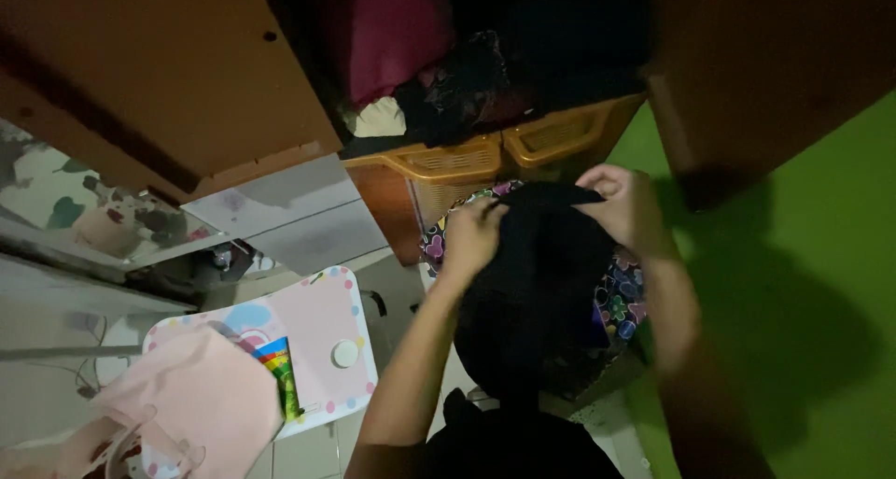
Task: Packing clothes into a colorful duffel bag.
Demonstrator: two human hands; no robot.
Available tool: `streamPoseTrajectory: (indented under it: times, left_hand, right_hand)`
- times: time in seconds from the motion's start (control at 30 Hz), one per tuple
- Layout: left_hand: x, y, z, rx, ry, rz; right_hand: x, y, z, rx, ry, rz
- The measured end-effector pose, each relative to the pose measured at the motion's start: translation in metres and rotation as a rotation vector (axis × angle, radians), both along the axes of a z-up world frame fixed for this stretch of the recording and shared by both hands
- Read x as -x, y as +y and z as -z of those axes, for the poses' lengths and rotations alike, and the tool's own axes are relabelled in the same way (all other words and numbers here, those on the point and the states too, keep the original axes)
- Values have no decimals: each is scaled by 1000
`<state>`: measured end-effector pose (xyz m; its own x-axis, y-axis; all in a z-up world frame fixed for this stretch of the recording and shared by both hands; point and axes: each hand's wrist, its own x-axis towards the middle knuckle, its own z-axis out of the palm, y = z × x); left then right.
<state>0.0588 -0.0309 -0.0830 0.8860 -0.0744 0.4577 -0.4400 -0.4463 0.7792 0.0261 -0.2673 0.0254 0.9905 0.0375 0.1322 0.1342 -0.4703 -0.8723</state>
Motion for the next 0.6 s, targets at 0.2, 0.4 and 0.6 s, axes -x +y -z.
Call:
streamPoseTrajectory:
  times: [0.2, 0.4, 0.6]
  left_hand:
    - [6, -8, -18, 284, 286, -23]
    - [6, -12, -18, 568, 314, 113]
    - [5, -8, -15, 957, 675, 241]
  right_hand:
    - [21, 22, 2, 500, -420, 215]
    - [37, 47, 15, 432, -318, -69]
    - [15, 40, 33, 379, -392, -241]
